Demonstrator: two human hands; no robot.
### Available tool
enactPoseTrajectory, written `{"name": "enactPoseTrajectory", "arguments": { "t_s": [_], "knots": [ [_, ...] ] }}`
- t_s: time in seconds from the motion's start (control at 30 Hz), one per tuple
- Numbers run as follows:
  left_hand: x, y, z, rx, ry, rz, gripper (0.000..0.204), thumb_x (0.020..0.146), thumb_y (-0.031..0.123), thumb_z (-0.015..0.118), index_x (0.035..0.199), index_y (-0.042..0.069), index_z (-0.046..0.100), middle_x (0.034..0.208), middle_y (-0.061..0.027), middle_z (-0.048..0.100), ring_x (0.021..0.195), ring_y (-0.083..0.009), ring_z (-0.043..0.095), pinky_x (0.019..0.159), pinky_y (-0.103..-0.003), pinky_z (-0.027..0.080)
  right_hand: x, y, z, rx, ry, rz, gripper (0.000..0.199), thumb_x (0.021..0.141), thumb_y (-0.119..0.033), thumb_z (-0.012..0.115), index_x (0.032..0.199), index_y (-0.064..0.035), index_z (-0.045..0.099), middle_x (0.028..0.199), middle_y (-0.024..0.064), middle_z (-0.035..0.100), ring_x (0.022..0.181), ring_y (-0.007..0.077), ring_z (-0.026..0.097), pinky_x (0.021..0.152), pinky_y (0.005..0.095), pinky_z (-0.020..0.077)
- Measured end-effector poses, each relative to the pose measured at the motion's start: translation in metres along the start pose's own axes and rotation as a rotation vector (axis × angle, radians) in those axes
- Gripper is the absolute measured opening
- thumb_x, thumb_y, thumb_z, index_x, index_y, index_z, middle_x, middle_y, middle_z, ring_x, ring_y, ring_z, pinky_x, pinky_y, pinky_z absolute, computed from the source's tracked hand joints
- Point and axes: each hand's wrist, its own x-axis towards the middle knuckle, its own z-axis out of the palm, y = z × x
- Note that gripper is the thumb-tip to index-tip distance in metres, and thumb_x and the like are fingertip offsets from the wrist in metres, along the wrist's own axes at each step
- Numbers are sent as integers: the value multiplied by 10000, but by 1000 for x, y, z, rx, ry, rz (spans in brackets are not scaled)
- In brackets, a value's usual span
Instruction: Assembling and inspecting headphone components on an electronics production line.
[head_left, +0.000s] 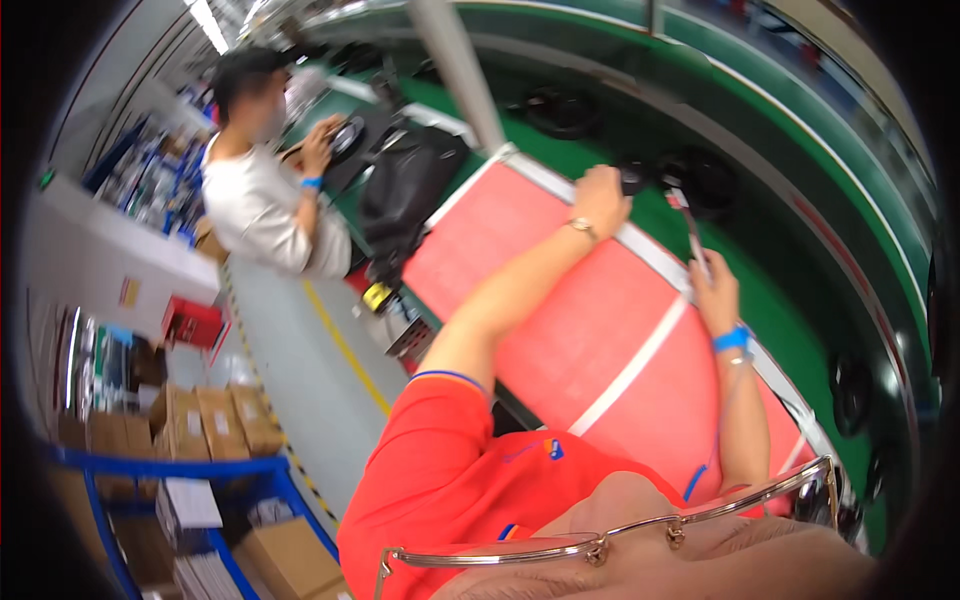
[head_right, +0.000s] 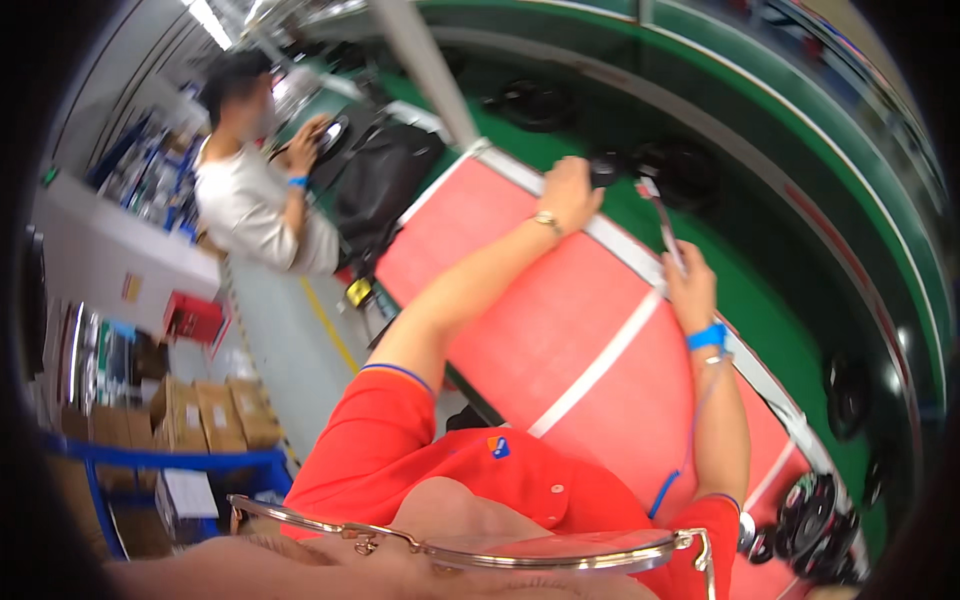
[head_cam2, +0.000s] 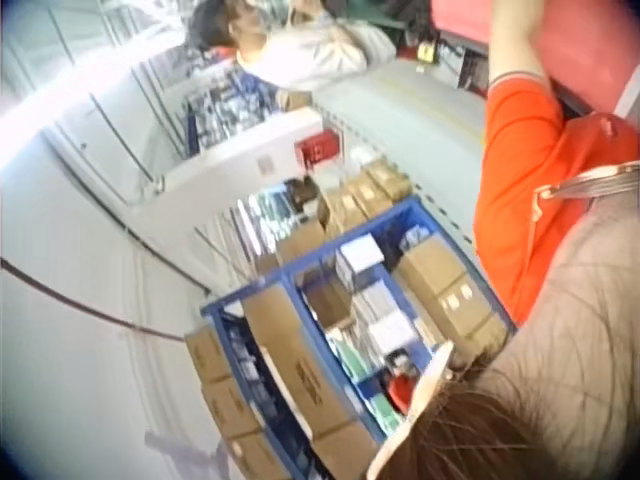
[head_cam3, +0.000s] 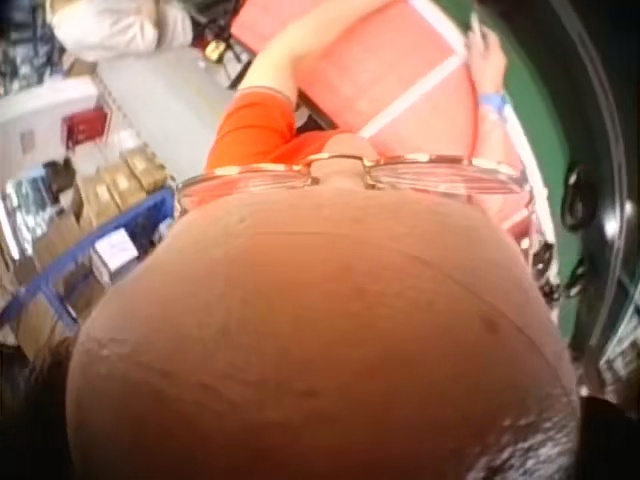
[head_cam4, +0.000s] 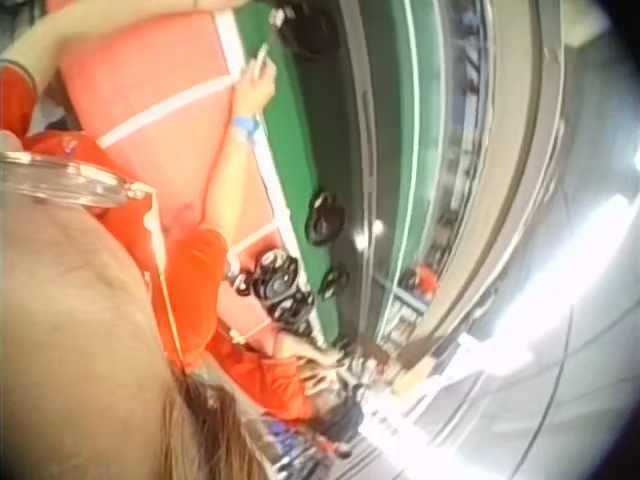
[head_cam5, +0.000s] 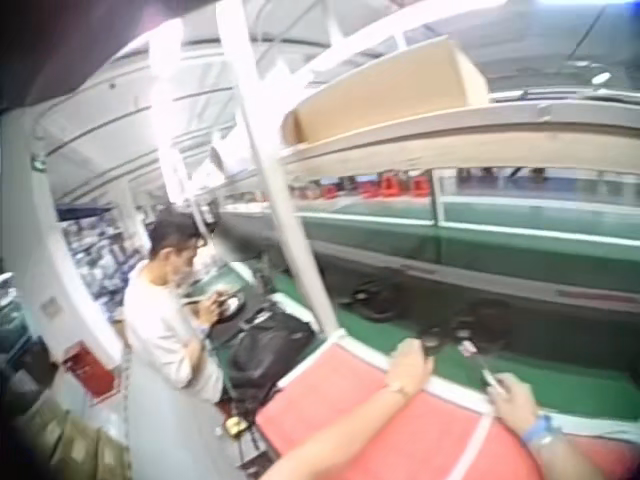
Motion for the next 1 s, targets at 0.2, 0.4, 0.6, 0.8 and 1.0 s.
{"name": "enactPoseTrajectory", "arguments": {
  "t_s": [0.2, 0.4, 0.6, 0.8, 1.0],
  "knots": [
    [5, 3, 37, 175, -20, 161, 557, 814, 377, 626, 1188, 6, 447, 1234, -161, 485, 1147, -323, 439, 971, -532, 324, -7, 8, -10, 19, 123, 38, 229, 888, -169, 588, 1036, 5, 578, 764, 162, 658, 700, 268, 668, 630, 351, 502],
    [26, 18, 49, 73, -89, 36, 689, 760, 386, 705, 1261, 4, 425, 1194, -185, 490, 1154, -330, 434, 988, -511, 331, 6, 21, -7, 103, 338, 113, 265, 933, -258, 517, 1001, -3, 494, 761, 155, 613, 667, 291, 603, 614, 386, 464],
    [45, 55, 34, -48, -109, -61, 588, 771, 285, 644, 1242, -13, 458, 1157, -222, 513, 1072, -364, 510, 905, -450, 432, 9, 41, -10, 333, 387, 231, 167, 952, -212, 519, 950, -45, 511, 663, 13, 490, 498, 67, 416, 427, 241, 309],
    [57, 48, 53, -139, -213, -118, 383, 828, 269, 613, 1098, 0, 570, 1086, -227, 575, 941, -403, 597, 827, -449, 502, 18, 42, -19, 273, 428, 178, 142, 919, -169, 563, 977, -41, 581, 734, 36, 543, 625, 103, 504, 550, 245, 401],
    [30, 50, 47, -486, -65, -136, 393, 716, 248, 760, 973, -8, 612, 942, -201, 647, 916, -332, 630, 816, -387, 506, 22, 37, -17, 78, 322, -99, 284, 803, -55, 632, 1087, -48, 618, 1000, 102, 591, 787, 216, 619, 680, 320, 491]
  ]
}}
